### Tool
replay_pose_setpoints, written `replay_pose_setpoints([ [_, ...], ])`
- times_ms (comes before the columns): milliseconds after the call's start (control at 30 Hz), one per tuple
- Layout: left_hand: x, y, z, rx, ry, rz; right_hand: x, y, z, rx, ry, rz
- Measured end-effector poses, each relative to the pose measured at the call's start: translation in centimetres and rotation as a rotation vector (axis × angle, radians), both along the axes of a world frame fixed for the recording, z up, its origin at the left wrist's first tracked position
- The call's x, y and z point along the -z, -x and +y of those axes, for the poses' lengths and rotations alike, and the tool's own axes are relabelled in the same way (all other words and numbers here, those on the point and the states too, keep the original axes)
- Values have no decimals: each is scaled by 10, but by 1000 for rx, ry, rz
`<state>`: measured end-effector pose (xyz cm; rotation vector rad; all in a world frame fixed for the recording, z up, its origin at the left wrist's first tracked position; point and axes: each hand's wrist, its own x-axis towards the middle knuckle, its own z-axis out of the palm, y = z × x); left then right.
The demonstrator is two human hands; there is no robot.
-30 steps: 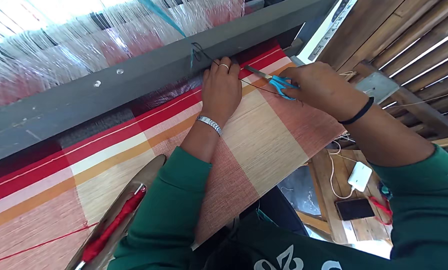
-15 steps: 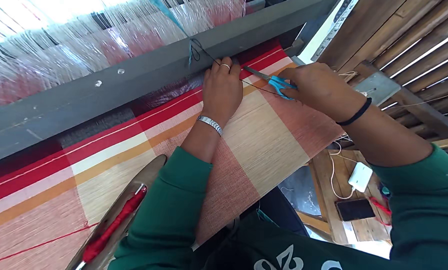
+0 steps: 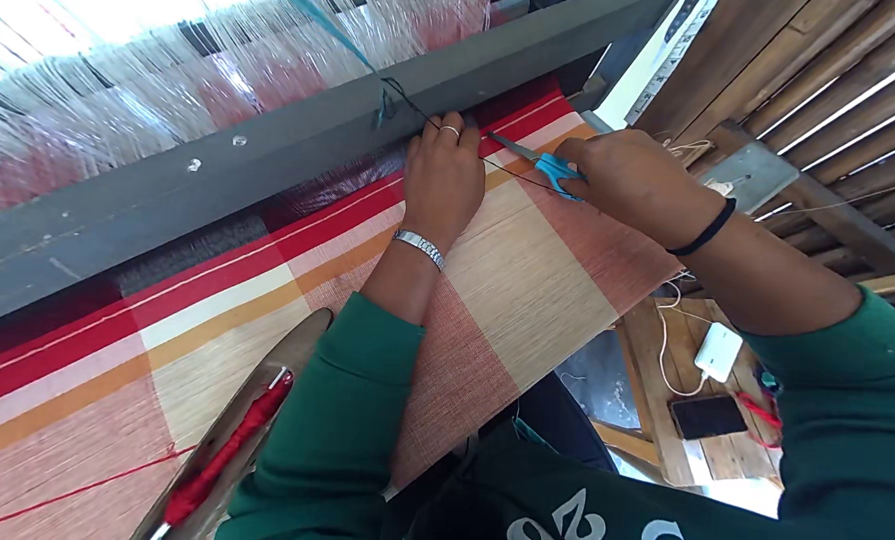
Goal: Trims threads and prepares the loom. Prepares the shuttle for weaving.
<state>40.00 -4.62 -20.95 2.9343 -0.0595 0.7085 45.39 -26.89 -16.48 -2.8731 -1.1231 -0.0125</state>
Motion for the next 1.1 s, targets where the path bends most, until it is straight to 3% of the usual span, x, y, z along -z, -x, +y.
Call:
replay_pose_setpoints([
  [267,7,-2,2,41,-28,7,12,-12,-36,36,-346,310],
  [600,-1,2,1,49,8,58,-4,-7,-43,110,-279,437],
  [933,-3,2,0,18,33,49,3,-30,-30,-119,-144,78],
  [1100,-3,1,-1,5,36,34,5,-30,-23,-149,-105,39],
])
